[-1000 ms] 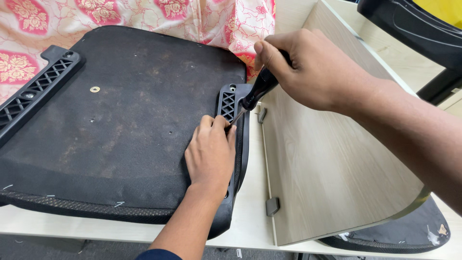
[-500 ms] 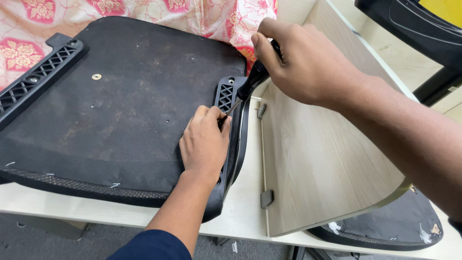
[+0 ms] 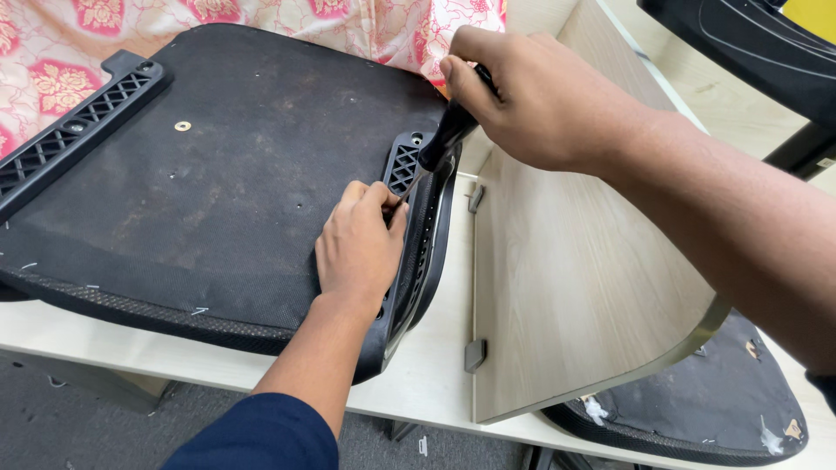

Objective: The person uses a screwdriver to attach a black plastic bracket to the underside of a black office chair seat. They align the bracket, insert screws, and tighten them to secure the part to the seat.

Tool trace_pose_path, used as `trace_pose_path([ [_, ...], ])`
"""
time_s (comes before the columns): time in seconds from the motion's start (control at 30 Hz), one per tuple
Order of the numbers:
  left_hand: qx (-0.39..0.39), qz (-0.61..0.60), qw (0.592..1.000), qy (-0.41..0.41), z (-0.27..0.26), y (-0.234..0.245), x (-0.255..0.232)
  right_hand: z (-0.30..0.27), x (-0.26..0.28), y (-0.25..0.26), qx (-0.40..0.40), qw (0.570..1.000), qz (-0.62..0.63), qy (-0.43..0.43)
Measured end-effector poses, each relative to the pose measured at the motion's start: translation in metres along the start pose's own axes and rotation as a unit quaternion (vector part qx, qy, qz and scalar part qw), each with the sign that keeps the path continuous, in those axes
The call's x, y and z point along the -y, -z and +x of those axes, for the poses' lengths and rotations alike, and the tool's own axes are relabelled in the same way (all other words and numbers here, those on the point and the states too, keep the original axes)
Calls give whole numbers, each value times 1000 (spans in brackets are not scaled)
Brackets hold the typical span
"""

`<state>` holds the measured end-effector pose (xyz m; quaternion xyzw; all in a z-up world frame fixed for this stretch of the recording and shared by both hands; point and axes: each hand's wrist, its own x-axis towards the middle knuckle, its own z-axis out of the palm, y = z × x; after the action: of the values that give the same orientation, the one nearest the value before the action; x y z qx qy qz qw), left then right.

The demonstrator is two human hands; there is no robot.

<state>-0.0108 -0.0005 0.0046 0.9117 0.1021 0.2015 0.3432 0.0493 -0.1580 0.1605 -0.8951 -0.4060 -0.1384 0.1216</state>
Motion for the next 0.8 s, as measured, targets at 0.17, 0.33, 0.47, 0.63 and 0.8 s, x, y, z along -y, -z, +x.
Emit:
trace_pose_path([
  [0.17, 8, -1, 1000, 18, -2, 1, -3, 0, 3, 2, -4, 996, 51, 77],
  [0.33, -4, 12, 1000, 13, 0, 3, -8, 8, 8, 4, 18, 999, -51, 0],
  [0.47, 16, -7, 999, 35, 1, 2, -6, 15, 2, 5, 36, 997, -64, 10],
  [0.63, 27, -9, 999, 32, 4, 0, -2, 33, -18, 10, 86, 995, 14, 50],
  [0.8, 40, -37, 998, 11, 8, -10, 3, 40, -11, 14, 138, 985, 0, -102],
])
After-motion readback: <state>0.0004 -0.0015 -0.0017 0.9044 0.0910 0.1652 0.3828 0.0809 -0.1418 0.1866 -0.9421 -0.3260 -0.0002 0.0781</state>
